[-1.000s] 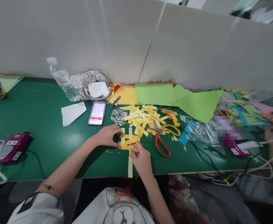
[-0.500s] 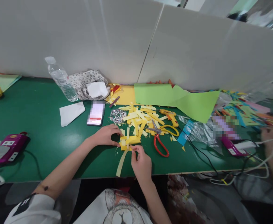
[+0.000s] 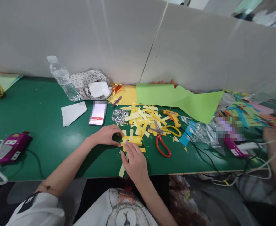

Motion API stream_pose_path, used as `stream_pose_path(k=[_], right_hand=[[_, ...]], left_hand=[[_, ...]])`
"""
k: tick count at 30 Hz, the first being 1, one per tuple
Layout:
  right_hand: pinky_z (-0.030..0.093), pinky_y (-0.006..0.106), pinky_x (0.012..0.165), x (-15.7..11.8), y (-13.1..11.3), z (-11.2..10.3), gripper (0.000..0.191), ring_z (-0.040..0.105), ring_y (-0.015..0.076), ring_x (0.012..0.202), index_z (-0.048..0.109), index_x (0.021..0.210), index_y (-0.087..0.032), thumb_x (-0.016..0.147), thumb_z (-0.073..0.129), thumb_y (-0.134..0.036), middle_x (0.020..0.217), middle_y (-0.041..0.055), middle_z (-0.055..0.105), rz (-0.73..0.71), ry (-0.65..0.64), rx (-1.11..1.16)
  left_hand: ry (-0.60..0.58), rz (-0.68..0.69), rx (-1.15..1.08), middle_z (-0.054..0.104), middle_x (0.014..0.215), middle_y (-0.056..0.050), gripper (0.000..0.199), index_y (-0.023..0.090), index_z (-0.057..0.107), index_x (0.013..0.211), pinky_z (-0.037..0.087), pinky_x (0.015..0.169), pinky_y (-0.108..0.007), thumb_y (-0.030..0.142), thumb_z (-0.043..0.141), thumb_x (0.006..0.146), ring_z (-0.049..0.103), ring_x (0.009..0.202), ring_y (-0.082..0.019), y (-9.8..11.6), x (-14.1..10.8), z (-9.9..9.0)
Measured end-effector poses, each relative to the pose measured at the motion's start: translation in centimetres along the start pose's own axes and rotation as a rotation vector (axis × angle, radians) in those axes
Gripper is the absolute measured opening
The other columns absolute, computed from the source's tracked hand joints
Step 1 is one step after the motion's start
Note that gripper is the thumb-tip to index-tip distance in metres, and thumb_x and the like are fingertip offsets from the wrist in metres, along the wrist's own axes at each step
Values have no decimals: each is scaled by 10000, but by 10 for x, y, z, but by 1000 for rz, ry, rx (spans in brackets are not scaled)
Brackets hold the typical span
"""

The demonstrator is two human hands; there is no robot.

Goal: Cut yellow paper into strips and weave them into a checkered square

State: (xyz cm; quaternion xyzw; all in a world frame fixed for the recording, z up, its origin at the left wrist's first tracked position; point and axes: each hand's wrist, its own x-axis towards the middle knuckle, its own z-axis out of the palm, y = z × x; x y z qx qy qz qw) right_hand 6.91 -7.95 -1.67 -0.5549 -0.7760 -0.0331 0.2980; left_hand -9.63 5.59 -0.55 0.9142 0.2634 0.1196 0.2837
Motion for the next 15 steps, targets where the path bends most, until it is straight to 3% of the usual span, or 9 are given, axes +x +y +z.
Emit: stream_pose_path(k=[7,15], right_hand=[[524,374,758,5,4,14,427,583,269,955,517,1189,-82,869,488,-364,1081,174,631,133,-160,-194],[493,322,572,19,-4,22,336,598,244,753,557,1104,-95,826,373,-47,897,179,645,137,-242,-390]], left_hand=[[-8,50,-113,576,918,-39,262,204,572,936,424,751,-306,312,633,706,530,867,-194,2,-5,-11],[68,80,-93,589,903,-35,153,196,575,882,433,784,-306,223,559,732,540,873,-185,4,-4,-7]])
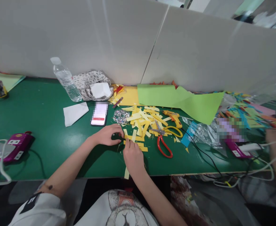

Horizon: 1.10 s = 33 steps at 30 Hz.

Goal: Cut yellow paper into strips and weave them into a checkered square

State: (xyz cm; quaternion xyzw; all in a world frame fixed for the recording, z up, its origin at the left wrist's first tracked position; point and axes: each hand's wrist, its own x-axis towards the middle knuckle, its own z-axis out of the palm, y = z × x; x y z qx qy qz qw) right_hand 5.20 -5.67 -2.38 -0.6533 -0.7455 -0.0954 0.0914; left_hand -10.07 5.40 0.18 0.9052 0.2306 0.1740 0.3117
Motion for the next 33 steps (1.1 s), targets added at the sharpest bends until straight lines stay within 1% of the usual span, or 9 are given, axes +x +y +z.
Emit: stream_pose_path(k=[4,9,16,21,25,27,29,31,33], right_hand=[[458,290,508,6,-5,-8,291,600,226,707,562,991,-128,821,360,-7,785,130,628,59,-45,-14],[438,271,532,4,-1,-9,205,598,209,735,547,955,-154,833,427,-42,789,88,624,92,-55,-50],[476,259,608,-8,8,2,223,596,193,786,570,944,-160,831,431,-27,866,78,656,41,65,42],[497,272,693,-12,14,7,279,610,193,851,588,983,-156,843,390,-19,927,89,672,24,176,172],[508,295,717,-7,26,1,294,636,187,807,625,947,-171,856,368,-61,883,71,695,133,246,470],[517,304,732,-3,33,-7,231,646,185,820,639,923,-187,850,427,-128,905,62,700,251,273,713],[529,302,706,2,39,-16,155,651,190,827,642,912,-185,818,526,-223,932,69,698,424,297,976],[535,312,703,7,42,-24,228,656,197,812,625,929,-159,741,632,-287,910,78,698,614,351,1243],[529,347,757,11,45,-28,365,657,205,829,603,978,-138,666,703,-298,903,80,699,736,377,1484]], left_hand=[[44,11,26,584,893,-34,149,196,579,867,433,804,-314,175,533,727,533,880,-185,-3,-1,1],[40,13,39,586,908,-34,156,196,580,861,437,805,-310,167,538,714,534,893,-190,-4,-1,5],[54,44,86,606,890,-32,178,192,584,848,451,792,-293,125,524,694,551,877,-181,-4,1,8],[141,71,132,610,824,-26,209,195,588,810,459,724,-287,77,475,680,553,821,-174,-6,2,11],[246,55,160,606,785,-23,222,195,583,780,454,705,-300,53,462,660,544,787,-178,-7,2,10],[279,52,164,607,789,-23,225,197,584,776,455,705,-301,49,467,654,548,788,-178,-9,1,9],[297,61,160,606,792,-24,231,197,588,781,457,707,-301,45,473,650,552,788,-176,-10,1,8],[320,72,157,606,794,-26,232,196,590,790,460,708,-302,45,478,653,552,786,-175,-11,1,8],[356,78,159,608,801,-29,225,195,591,797,464,714,-310,52,478,665,553,786,-174,-11,1,9]])
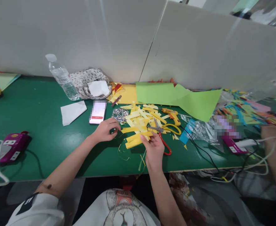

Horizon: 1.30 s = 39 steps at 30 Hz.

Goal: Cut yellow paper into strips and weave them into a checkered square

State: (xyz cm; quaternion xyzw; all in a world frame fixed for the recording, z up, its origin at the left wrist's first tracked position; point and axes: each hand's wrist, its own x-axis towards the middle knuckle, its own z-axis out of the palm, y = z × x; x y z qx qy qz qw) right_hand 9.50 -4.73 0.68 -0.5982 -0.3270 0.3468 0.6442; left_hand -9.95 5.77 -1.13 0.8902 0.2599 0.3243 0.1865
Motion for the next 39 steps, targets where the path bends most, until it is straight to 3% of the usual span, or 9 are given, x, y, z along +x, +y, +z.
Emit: stream_pose_path(k=[4,8,11,14,20,25,31,36,39], right_hand=[[495,396,848,6,7,-1,510,637,231,928,583,1039,-144,582,755,-294,987,89,687,183,19,188],[486,393,875,5,21,-6,628,608,255,1010,533,1114,-146,557,769,-314,1121,117,635,339,36,117],[494,379,875,1,24,-8,671,574,256,1080,471,1201,-172,611,737,-349,1225,121,574,353,-29,50],[493,367,879,-2,20,-13,670,543,254,1123,439,1254,-192,661,693,-374,1290,120,522,287,-93,-91],[542,371,768,-1,11,-32,599,524,286,1118,515,1225,-170,694,641,-415,1234,144,552,91,-165,-474],[518,406,811,7,12,-42,488,546,264,1090,513,1226,-180,788,545,-394,1190,132,588,-81,-225,-666],[503,406,818,25,24,-40,426,560,245,1064,480,1238,-170,857,457,-358,1150,128,608,-252,-253,-718],[464,410,891,36,38,-37,351,565,226,1048,530,1170,-160,872,440,-323,1101,121,633,-422,-236,-754],[467,415,877,37,40,-37,336,578,229,1010,543,1145,-159,867,446,-318,1046,113,656,-468,-172,-783]], left_hand=[[79,-19,21,612,813,-30,210,196,593,798,471,706,-313,65,474,685,557,787,-172,1,0,1],[64,-22,25,616,816,-27,212,198,594,810,475,712,-309,64,477,693,560,790,-169,0,0,3],[21,-13,29,619,840,-35,210,198,592,837,478,728,-313,75,481,707,563,819,-176,-1,-1,4],[-18,-9,41,622,850,-40,191,201,589,855,480,748,-326,104,476,736,565,835,-182,0,0,6],[-79,6,60,629,867,-41,174,198,592,873,479,756,-326,134,468,770,565,848,-180,3,0,9],[-121,16,60,641,949,-54,173,200,594,961,469,813,-354,258,493,834,566,922,-197,8,2,10],[-263,59,60,507,1314,-81,516,228,425,1292,349,1008,-412,462,505,838,442,1214,-244,20,3,17],[-426,180,94,422,1404,-37,479,266,339,1365,256,1063,-406,412,383,911,323,1316,-230,31,4,26],[-450,186,112,408,1414,-39,464,265,331,1371,244,1068,-401,395,351,926,318,1321,-221,32,4,30]])
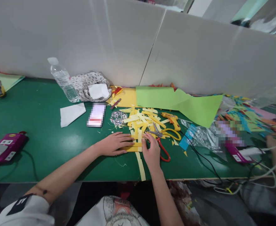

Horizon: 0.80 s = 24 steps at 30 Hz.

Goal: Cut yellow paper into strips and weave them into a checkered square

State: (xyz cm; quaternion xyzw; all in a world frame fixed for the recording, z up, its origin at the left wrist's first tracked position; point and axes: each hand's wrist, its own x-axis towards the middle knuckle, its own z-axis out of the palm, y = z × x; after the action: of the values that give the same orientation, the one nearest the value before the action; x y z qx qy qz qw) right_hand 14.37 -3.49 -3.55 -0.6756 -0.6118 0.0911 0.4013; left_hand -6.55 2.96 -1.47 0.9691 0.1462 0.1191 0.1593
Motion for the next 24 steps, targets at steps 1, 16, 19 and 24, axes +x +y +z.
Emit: stream_pose_path(k=[1,16,19,24], right_hand=[[468,418,870,0,-1,0,333,579,232,1003,546,1140,-158,866,445,-318,1030,112,662,-5,9,-18],[476,363,753,-13,-4,-5,346,580,241,924,525,1152,-153,852,465,-315,967,98,673,-40,23,-217],[476,364,778,-12,-7,-4,350,569,236,954,498,1182,-149,861,450,-279,991,98,668,-86,-15,-215],[466,354,839,-12,-8,-5,351,569,212,993,487,1206,-152,876,415,-243,1018,95,671,-186,-68,-150]], left_hand=[[6,-7,2,407,1415,-40,469,267,327,1373,244,1068,-402,398,356,923,321,1320,-223,-1,0,1],[109,-182,39,482,1352,-99,591,212,342,1352,224,1066,-458,533,411,861,389,1276,-255,-6,-4,6],[109,-174,45,482,1353,-96,592,208,340,1350,227,1063,-456,534,409,861,379,1283,-254,-6,-2,8],[97,-146,31,484,1349,-101,607,200,334,1356,240,1058,-452,538,410,858,390,1276,-260,-7,2,7]])
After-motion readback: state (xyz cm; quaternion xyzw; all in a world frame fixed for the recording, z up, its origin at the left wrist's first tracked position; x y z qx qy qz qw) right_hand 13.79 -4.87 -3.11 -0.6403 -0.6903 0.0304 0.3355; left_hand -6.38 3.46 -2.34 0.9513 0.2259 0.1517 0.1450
